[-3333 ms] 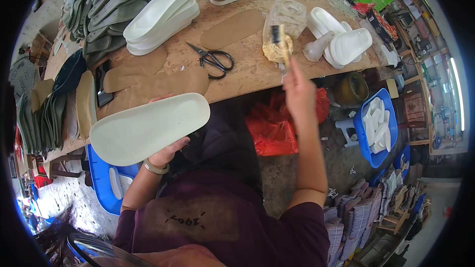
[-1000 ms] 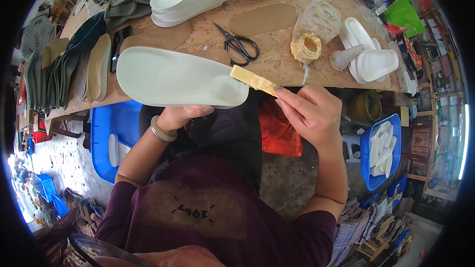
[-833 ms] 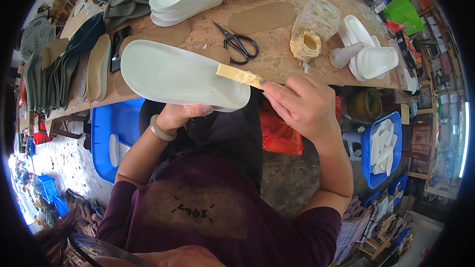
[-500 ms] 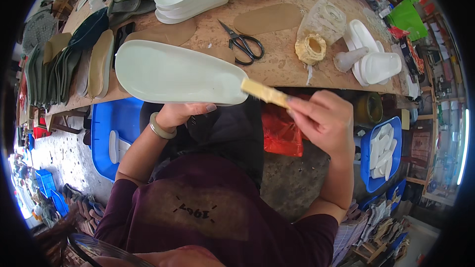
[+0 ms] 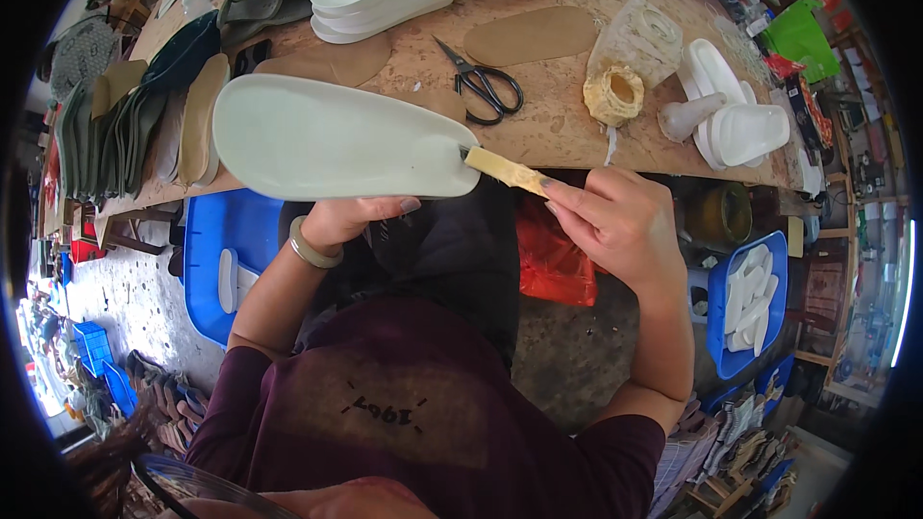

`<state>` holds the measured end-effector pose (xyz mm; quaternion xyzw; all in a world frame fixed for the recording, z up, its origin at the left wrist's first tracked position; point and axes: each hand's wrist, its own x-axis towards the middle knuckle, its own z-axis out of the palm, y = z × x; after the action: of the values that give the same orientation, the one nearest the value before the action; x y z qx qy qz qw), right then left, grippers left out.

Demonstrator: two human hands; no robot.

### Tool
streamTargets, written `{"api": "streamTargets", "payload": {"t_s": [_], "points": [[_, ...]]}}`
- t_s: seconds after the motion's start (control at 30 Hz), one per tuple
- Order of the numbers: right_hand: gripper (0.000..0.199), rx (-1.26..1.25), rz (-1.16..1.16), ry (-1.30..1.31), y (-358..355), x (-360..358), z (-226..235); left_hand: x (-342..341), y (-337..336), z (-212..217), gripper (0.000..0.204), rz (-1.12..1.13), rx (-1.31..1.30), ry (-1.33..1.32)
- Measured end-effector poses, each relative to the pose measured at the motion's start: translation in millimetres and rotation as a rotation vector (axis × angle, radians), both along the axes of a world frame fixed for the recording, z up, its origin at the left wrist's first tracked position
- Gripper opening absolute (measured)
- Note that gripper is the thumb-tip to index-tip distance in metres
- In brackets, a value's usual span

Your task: Applying glue to the edges and surface of shoe insoles and outsoles using a wooden stick and a brush.

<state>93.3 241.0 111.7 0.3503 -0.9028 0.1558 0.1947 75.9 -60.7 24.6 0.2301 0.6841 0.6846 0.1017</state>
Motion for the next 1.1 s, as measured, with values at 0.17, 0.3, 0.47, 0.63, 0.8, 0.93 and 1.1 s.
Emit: {"api": "streamTargets", "payload": {"t_s": [0.17,0.3,0.47,0.63,0.8,0.93,1.1], "points": [[0.020,-0.110,0.029,-0.220,1,7,-1,-8,10,12,0.059,0.118,0.024,0.167],[0.022,-0.405,-0.027,-0.463,-2,11,-5,-10,10,23,0.074,0.149,-0.036,0.261],[0.022,-0.334,-0.164,-0.190,-14,9,-24,-11,10,14,0.078,0.176,-0.064,0.366],[0.022,-0.284,-0.136,-0.279,-29,23,-27,-18,10,3,0.047,0.162,0.112,0.469],[0.020,-0.567,-0.091,-0.671,-28,24,-27,-19,7,7,0.046,0.121,-0.046,0.494],[0.019,-1.121,-0.084,-1.185,-25,23,-21,-14,4,20,0.049,0.092,-0.074,0.530],[0.037,-1.923,0.386,-1.189,2,-9,-32,-4,10,17,0.054,0.126,0.405,-0.050]]}}
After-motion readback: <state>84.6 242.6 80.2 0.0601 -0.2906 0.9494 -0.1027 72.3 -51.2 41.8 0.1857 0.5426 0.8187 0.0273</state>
